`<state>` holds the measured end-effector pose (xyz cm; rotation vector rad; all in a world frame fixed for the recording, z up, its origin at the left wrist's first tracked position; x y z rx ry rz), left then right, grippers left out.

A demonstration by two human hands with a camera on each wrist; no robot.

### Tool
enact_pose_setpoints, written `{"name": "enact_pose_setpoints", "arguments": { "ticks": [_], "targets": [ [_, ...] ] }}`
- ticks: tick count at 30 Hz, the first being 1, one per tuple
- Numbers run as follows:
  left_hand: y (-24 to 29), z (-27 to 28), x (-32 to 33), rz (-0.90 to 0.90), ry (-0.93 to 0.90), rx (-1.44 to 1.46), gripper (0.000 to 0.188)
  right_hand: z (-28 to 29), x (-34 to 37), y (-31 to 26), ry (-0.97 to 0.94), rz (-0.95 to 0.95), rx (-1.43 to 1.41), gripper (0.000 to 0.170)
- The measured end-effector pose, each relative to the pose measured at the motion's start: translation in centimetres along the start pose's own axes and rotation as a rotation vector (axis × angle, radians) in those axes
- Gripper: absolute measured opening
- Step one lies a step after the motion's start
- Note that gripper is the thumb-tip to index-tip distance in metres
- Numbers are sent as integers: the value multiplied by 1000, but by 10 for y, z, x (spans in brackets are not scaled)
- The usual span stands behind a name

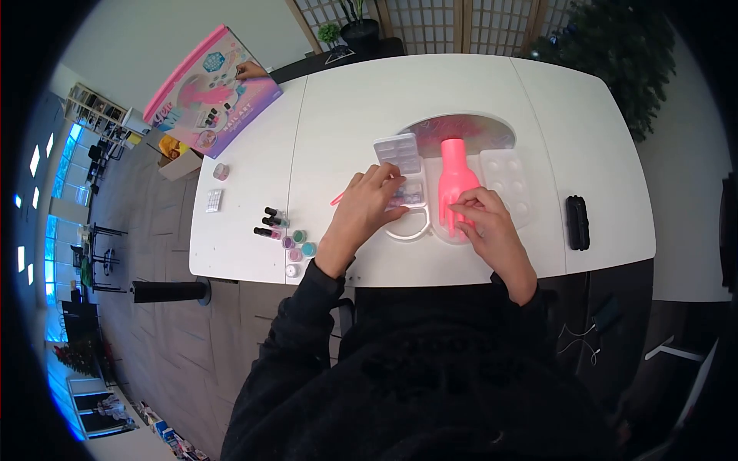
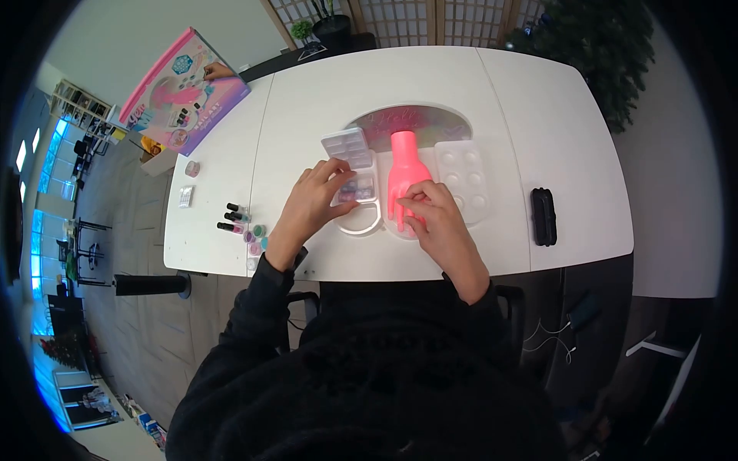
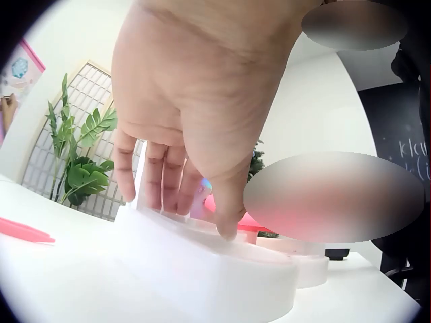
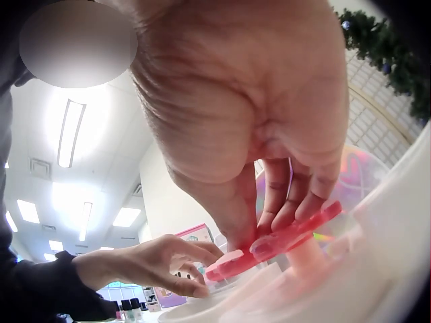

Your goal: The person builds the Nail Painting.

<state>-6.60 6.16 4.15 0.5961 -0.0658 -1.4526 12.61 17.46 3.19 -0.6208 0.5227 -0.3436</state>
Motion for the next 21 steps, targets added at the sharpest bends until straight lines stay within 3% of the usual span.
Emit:
{"name": "enact_pose_setpoints", "arguments": {
  "ticks": [16,19,21],
  "targets": [
    [4,0,2,43,3,101,51,1,-1,-2,-3,20,16,36],
    [-1,22,8,-23,165,151,50,0,-1,0,17,21,19,42],
    [-27,43,20,219,278,144,42,1,0,-1,22,20,24,41]
  ]
}}
Point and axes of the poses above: each hand's wrist, its own x-axis away from the middle knuckle, its own z-axis out of the back of the hand, y = z × x, the point moved 7 cm from there along -x, towards the middle knuckle, and after that the axes turned 10 degrees about x, right-handed, at the moved point
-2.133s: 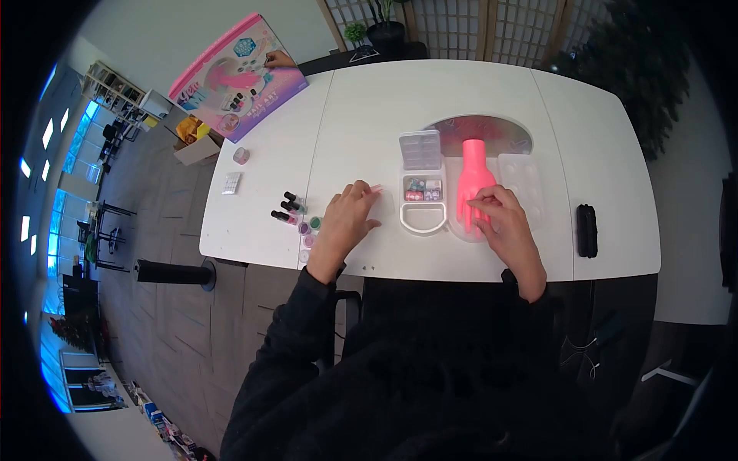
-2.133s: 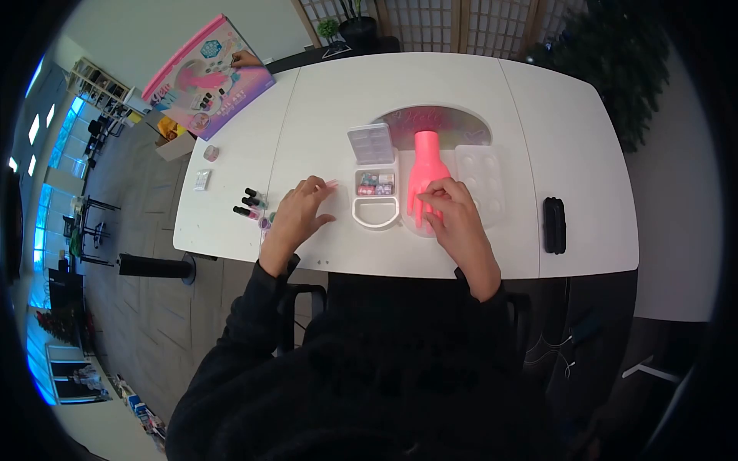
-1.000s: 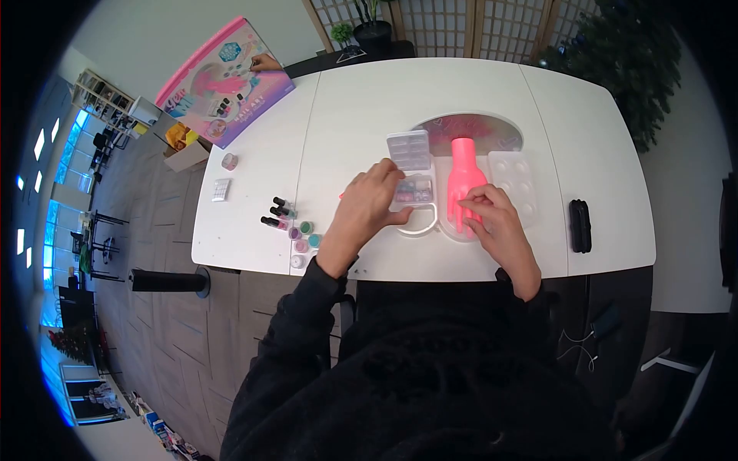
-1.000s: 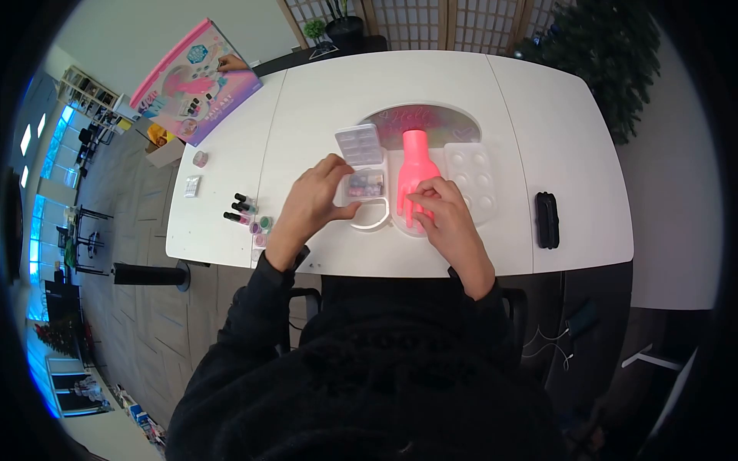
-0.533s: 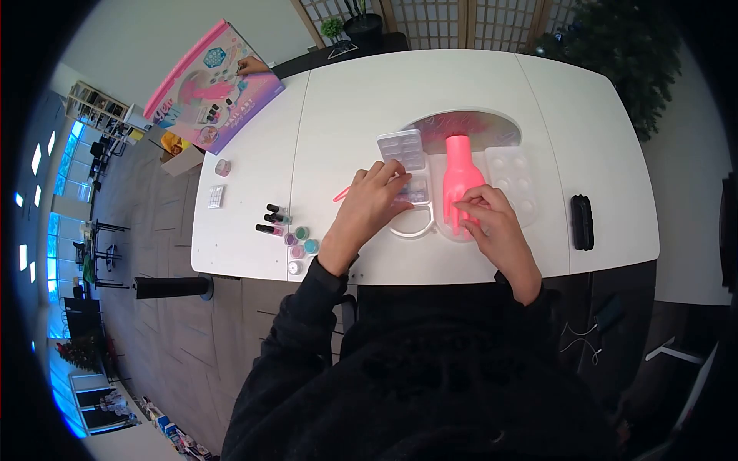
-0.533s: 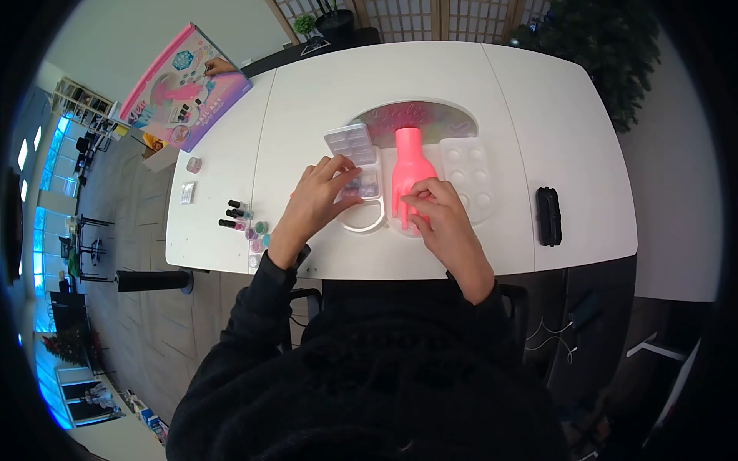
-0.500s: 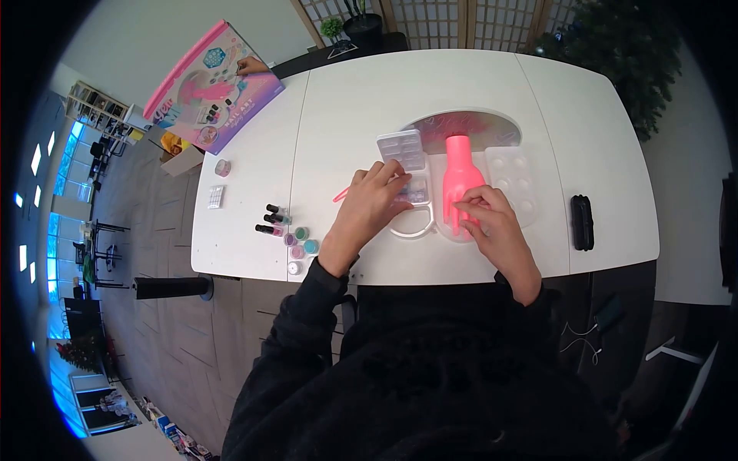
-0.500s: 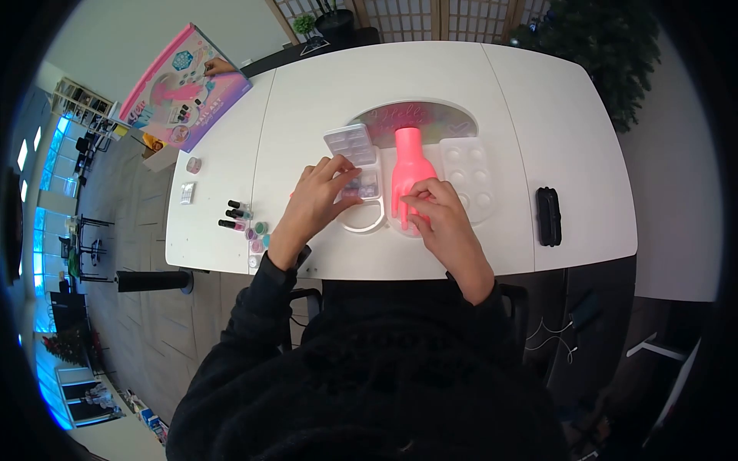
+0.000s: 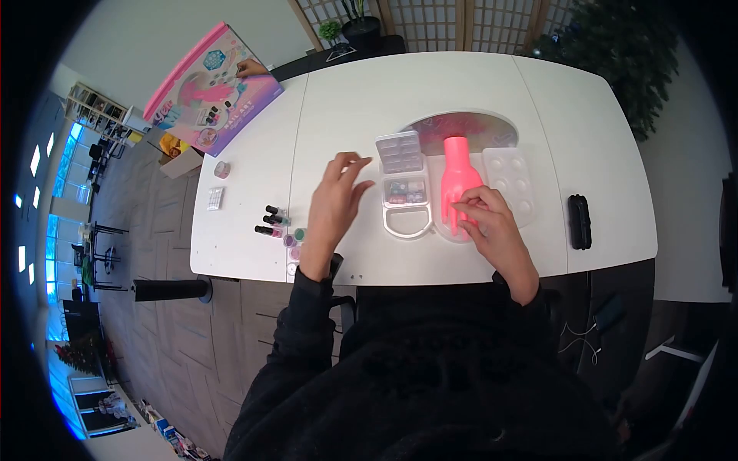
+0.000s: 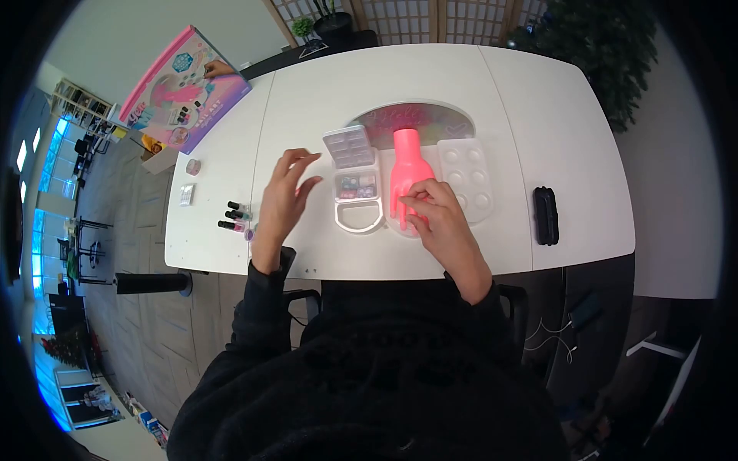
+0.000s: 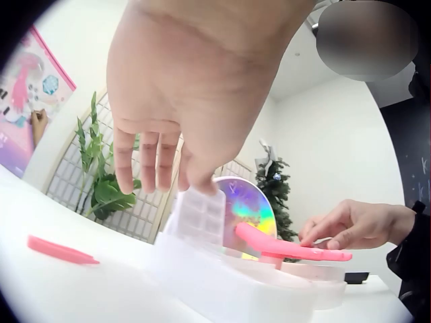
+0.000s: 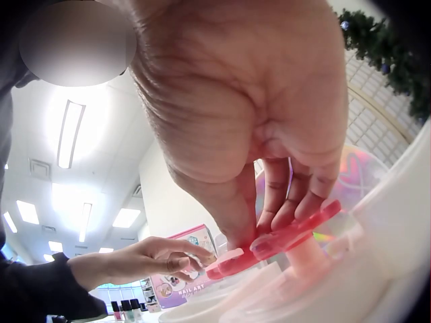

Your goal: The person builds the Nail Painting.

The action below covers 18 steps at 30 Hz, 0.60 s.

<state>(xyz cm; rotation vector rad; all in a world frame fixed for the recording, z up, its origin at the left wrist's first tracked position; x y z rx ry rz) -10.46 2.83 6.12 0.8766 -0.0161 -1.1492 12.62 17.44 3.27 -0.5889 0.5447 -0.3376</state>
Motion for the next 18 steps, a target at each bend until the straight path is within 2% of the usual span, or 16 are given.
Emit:
{"name": "enact_pose_setpoints", "arguments": {
  "ticks": [1,3,9,13,15,16,18],
  "targets": [
    [-9,6,5,1,1,1,42,0,0,0,2,3,2,41],
    [-40,3,19,84,-84,-247,35,-1,-1,0,-8,9,7,39],
    [-66,-10,37,159,-134,-282,21,-1,0,0,-14,10,7,39],
    [-58,-6,34,205,-118,-221,16,0,-1,0,-11,4,3,41],
    [-20,17,17,-10,124,-29,16,-1,-1,1,-22,6,17,41],
    [-9,18,8,-7,133,-28,16,-1,-1,2,-32,3,29,41],
    [20,13,-8,-183,170,-36,14,-2,-2,1,-39,10,30,41]
  ]
}}
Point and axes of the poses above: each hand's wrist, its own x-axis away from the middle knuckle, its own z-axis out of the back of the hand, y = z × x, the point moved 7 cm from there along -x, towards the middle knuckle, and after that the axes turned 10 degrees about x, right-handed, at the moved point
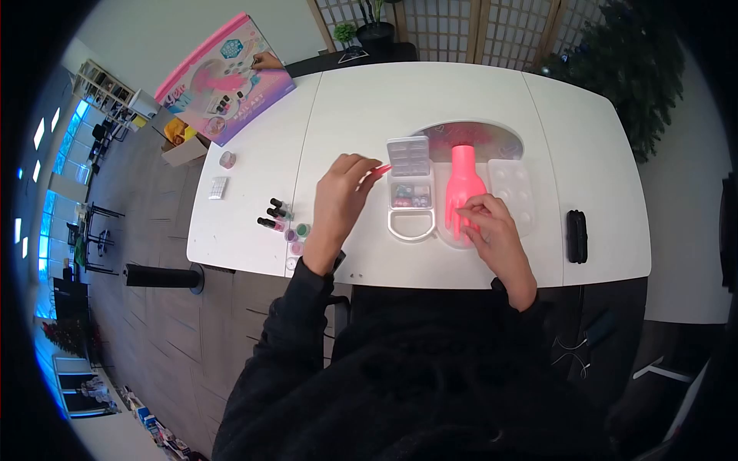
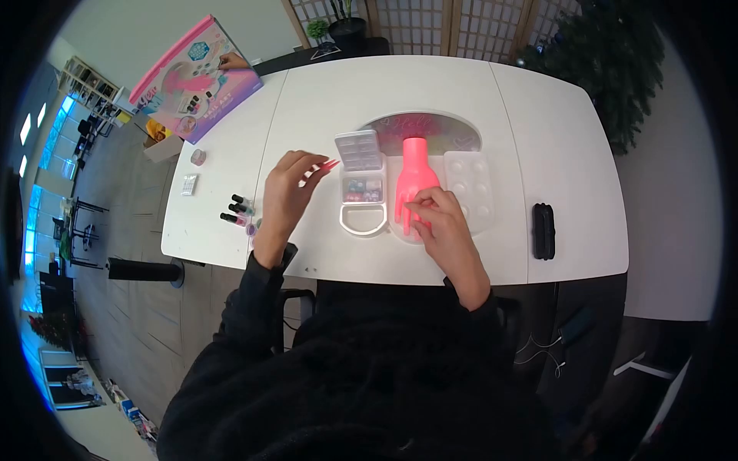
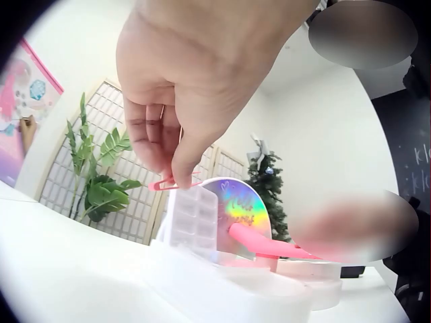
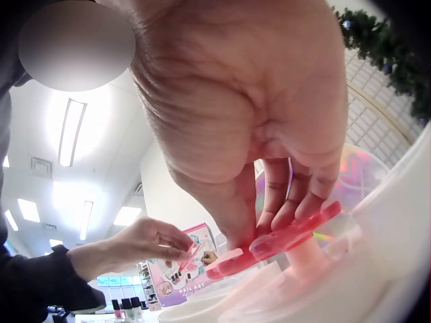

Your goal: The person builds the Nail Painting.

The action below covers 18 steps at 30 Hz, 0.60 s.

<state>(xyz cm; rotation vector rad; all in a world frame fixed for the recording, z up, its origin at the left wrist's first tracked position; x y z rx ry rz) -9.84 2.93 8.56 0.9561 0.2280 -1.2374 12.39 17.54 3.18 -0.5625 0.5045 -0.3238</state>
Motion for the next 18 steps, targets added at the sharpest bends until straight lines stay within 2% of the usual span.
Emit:
{"name": "enact_pose_setpoints", "arguments": {
  "ticks": [4,5,7,11,13,14,16,18],
  "targets": [
    [9,-42,-16,-37,-146,38,7,0,1,1,6,12,-13,42],
    [7,-47,-17,-46,-136,45,7,0,1,0,12,17,0,42],
    [5,-65,-15,-87,-216,-20,6,1,2,-1,18,14,-21,41],
    [-3,-68,-7,-24,-283,-62,10,3,1,-4,-7,-10,-14,39],
    [-6,-63,-2,62,-337,-10,17,2,1,-4,-8,-7,-8,39],
    [-2,-59,-1,63,-339,-14,17,2,1,-3,-10,-12,-2,39],
    [14,-53,0,-68,-301,28,24,2,1,-3,-9,-15,-7,40],
    [16,-66,7,-46,-364,10,25,2,0,-3,-16,-6,-6,40]
  ]
}}
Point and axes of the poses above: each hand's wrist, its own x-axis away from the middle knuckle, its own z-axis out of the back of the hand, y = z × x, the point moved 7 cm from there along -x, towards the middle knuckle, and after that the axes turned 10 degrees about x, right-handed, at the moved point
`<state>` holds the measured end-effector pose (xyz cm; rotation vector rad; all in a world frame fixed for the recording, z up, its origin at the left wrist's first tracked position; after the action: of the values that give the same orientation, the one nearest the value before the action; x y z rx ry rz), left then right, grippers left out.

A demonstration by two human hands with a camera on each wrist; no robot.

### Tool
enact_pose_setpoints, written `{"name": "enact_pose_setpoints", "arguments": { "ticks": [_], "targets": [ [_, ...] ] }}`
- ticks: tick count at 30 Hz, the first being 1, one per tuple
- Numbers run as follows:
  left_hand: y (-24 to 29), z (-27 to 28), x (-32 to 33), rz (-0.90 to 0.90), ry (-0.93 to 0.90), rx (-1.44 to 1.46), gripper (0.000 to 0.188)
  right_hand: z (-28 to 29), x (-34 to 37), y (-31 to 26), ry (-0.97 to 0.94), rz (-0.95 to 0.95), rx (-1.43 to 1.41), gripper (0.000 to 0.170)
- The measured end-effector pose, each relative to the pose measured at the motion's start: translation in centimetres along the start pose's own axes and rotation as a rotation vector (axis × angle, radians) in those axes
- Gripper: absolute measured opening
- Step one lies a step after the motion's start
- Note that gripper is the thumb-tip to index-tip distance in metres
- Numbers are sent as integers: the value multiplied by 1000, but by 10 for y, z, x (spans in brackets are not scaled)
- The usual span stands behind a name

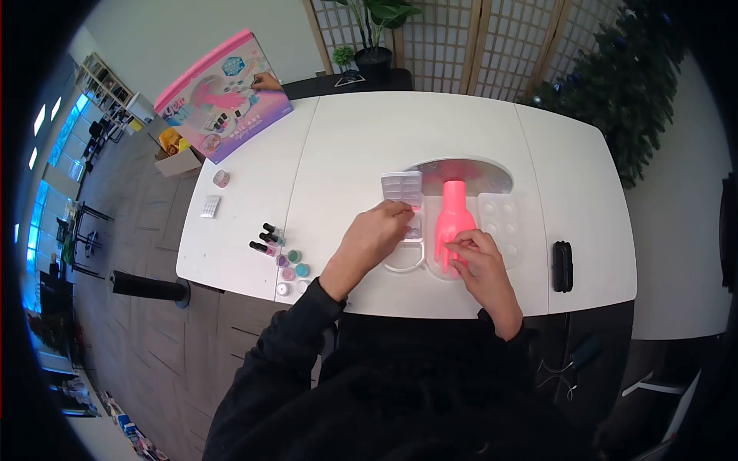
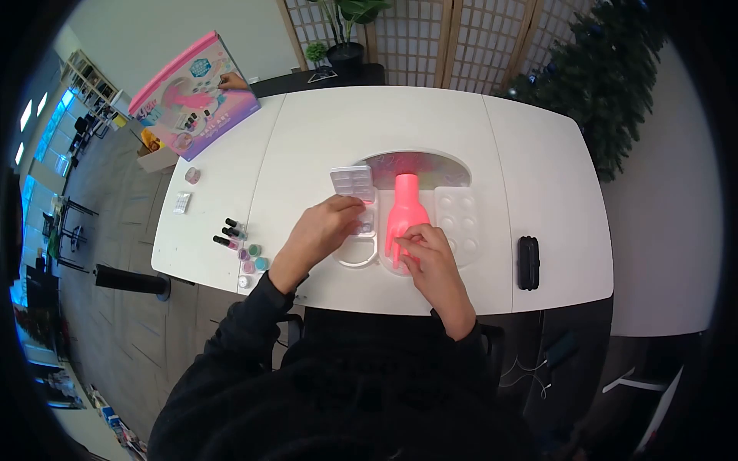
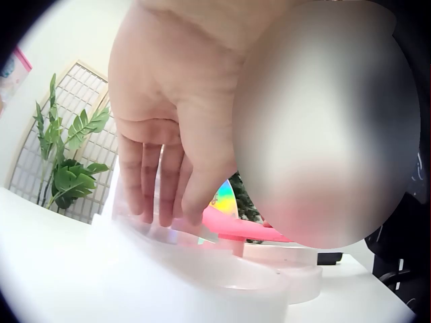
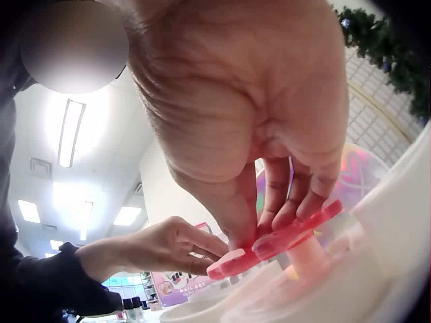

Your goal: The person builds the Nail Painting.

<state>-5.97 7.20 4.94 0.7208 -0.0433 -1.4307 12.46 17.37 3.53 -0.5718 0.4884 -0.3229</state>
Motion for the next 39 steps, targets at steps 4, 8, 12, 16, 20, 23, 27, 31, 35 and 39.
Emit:
{"name": "enact_pose_setpoints", "arguments": {
  "ticks": [4,8,12,16,20,23,27,31,35,39],
  "targets": [
    [-4,-11,0,58,-53,1,29,0,0,1,-7,15,23,41],
    [-8,-12,3,26,-14,43,34,0,1,0,23,29,36,41],
    [3,3,7,-9,10,65,35,-2,0,2,8,28,3,41],
    [7,44,21,32,61,97,31,-2,0,3,13,16,20,38],
    [-8,105,54,178,249,-74,24,2,-3,1,-23,-8,24,39],
    [-37,153,89,317,411,-205,31,3,-7,5,-29,8,19,39],
    [-108,165,164,651,365,-360,66,3,-4,4,-38,16,31,39],
    [-134,155,207,859,296,-346,70,1,0,1,-34,39,71,41],
    [-115,166,221,979,360,-372,53,-1,4,2,-25,32,76,43],
    [-120,144,232,952,121,-149,57,-2,2,1,-48,10,89,43]
  ]
}}
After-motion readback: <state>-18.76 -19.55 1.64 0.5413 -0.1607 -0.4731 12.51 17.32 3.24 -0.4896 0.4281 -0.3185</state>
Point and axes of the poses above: each hand's wrist, its own x-axis away from the middle knuckle, its own z-axis out of the back of the hand, y = z × x, the point moved 7 cm from there along -x, towards the middle knuckle, and after that the axes turned 10 degrees about x, right-handed, at the moved point
